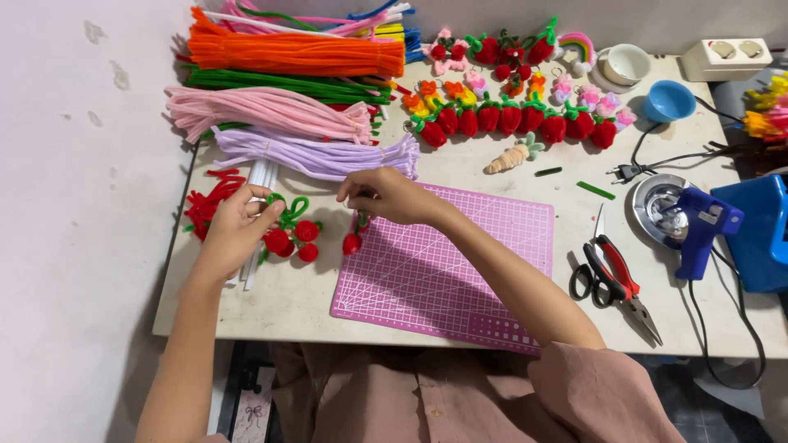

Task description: Assembling decorative cherries from pipe cleaners using a hot glue gun and pliers.

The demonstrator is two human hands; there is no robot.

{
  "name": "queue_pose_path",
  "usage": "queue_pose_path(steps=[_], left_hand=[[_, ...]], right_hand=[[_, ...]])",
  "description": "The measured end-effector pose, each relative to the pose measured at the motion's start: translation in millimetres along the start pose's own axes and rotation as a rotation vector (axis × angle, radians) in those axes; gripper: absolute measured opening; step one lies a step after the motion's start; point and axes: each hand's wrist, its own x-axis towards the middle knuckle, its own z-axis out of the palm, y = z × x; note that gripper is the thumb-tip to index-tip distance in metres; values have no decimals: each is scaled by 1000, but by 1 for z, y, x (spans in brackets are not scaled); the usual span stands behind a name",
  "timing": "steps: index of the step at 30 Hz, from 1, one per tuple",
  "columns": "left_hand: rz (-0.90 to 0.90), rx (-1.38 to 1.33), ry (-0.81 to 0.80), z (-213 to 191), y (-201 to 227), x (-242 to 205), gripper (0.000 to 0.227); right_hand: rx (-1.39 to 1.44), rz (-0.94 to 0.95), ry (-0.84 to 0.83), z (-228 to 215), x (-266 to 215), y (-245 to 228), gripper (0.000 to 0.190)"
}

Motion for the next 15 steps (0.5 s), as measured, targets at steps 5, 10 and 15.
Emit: queue_pose_path(steps=[5,10,15], left_hand=[[-65,-13,31,-12,-27,3,26],[-127,16,-31,-10,-23,3,42],[-85,9,-81,3,-1,4,69]], right_hand=[[-20,-138,-23,20,23,0,19],[-209,-204,-21,25,30,15,33],[-302,-295,80,23,2,-4,40]])
